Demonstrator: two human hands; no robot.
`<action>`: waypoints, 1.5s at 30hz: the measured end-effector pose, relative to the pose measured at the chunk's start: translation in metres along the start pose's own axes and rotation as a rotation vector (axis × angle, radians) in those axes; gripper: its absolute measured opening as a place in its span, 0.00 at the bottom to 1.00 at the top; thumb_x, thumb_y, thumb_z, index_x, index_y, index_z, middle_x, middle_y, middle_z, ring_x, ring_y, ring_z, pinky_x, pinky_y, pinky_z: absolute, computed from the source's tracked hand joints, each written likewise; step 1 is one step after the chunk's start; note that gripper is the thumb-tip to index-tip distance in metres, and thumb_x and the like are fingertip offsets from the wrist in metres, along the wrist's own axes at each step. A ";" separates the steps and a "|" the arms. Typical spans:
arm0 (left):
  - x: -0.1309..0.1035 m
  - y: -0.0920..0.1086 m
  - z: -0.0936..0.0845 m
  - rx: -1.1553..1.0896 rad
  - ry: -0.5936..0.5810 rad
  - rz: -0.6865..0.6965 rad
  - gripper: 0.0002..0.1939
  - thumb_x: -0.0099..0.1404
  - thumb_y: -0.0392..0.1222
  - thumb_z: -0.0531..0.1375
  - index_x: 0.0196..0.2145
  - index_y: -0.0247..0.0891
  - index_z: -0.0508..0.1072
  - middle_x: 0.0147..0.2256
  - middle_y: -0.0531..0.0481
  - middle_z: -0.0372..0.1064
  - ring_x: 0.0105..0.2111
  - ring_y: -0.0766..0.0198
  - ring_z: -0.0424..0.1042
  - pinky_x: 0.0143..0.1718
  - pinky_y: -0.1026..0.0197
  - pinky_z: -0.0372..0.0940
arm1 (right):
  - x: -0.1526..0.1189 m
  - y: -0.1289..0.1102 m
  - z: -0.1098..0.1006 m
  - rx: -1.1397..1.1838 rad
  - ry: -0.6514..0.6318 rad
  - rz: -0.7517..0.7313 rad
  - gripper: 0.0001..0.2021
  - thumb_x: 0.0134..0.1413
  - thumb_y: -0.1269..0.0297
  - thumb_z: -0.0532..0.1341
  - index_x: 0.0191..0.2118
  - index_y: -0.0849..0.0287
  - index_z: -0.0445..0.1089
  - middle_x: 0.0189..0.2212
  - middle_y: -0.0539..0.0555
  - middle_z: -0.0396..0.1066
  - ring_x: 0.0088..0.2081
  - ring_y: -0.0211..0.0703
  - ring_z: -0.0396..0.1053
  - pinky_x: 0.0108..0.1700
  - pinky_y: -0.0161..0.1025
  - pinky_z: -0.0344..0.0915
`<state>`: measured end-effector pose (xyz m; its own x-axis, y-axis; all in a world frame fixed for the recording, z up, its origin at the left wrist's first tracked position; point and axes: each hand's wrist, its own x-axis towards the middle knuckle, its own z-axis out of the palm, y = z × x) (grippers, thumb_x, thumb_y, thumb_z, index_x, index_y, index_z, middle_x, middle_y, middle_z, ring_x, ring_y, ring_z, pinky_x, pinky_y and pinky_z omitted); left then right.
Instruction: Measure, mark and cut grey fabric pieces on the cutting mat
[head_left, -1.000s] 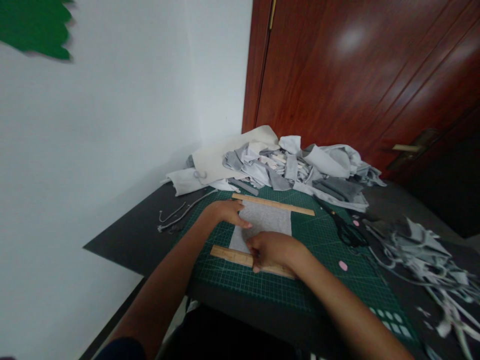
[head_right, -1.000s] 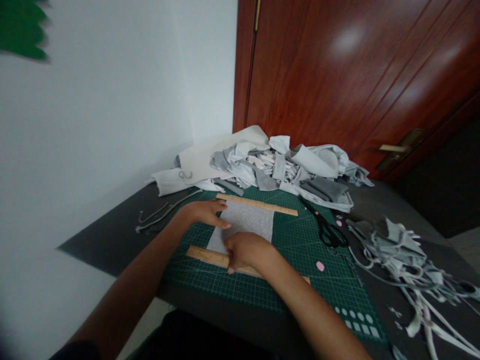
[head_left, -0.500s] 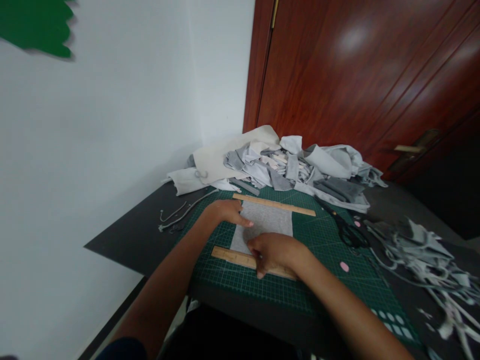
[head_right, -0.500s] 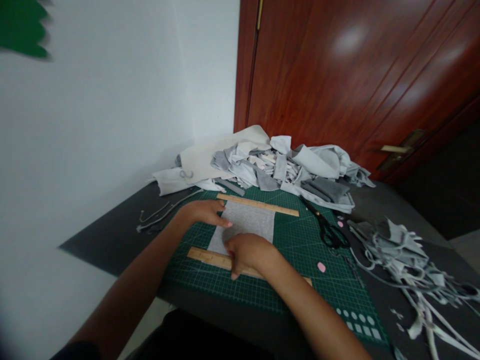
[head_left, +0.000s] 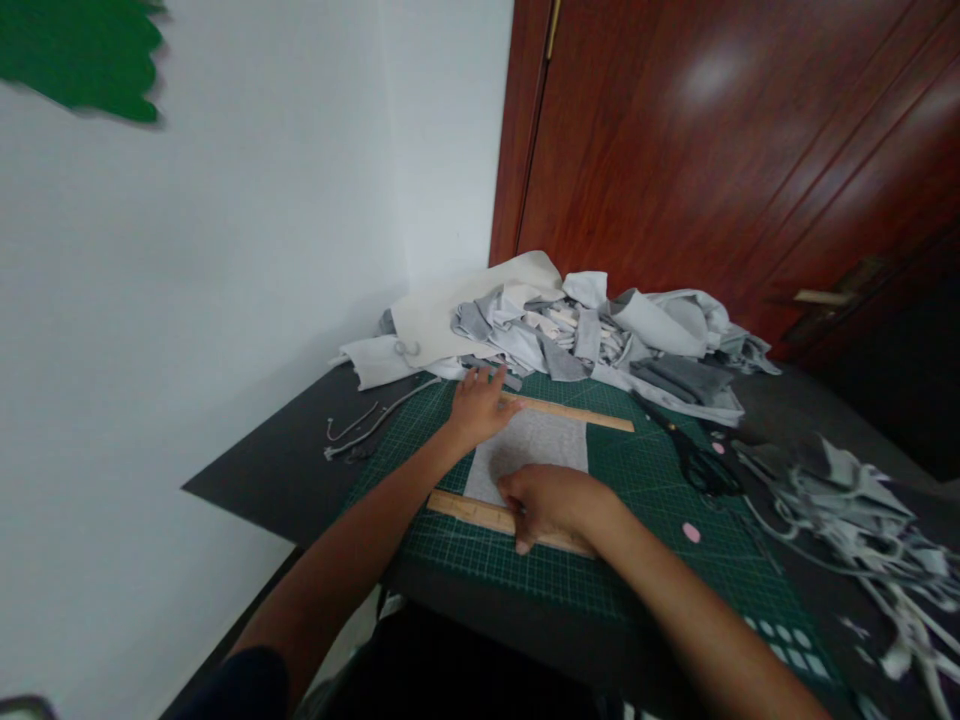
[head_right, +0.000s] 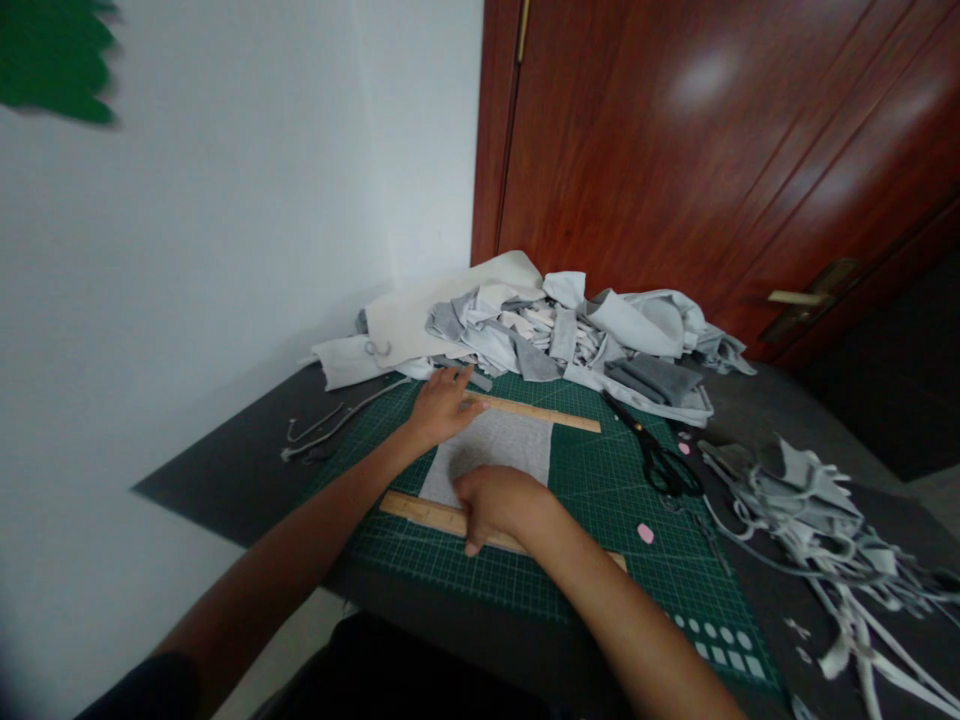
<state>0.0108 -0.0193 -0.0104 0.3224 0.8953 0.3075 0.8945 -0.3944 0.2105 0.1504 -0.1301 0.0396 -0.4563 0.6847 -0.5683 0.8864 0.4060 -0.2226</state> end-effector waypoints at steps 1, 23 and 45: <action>0.000 0.000 0.008 -0.014 -0.022 0.158 0.39 0.71 0.63 0.55 0.71 0.40 0.56 0.70 0.36 0.54 0.70 0.39 0.50 0.67 0.40 0.52 | 0.001 0.001 0.001 0.006 0.001 0.003 0.24 0.39 0.58 0.78 0.45 0.56 0.77 0.42 0.52 0.79 0.41 0.51 0.75 0.30 0.36 0.55; 0.003 -0.005 0.031 0.015 -0.307 0.530 0.39 0.72 0.69 0.50 0.71 0.46 0.58 0.73 0.45 0.47 0.73 0.43 0.43 0.71 0.41 0.37 | 0.005 0.007 0.000 0.093 -0.029 -0.025 0.21 0.39 0.64 0.78 0.41 0.58 0.75 0.34 0.48 0.73 0.33 0.42 0.67 0.30 0.35 0.53; 0.003 -0.003 0.034 0.015 -0.302 0.521 0.39 0.72 0.69 0.49 0.71 0.47 0.57 0.73 0.44 0.47 0.73 0.42 0.43 0.70 0.39 0.38 | 0.003 0.008 0.002 0.070 -0.035 0.008 0.21 0.38 0.63 0.78 0.41 0.56 0.75 0.31 0.47 0.73 0.32 0.44 0.69 0.30 0.36 0.53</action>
<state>0.0197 -0.0082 -0.0415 0.7910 0.6053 0.0888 0.5989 -0.7958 0.0897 0.1562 -0.1259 0.0350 -0.4472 0.6658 -0.5972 0.8939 0.3566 -0.2717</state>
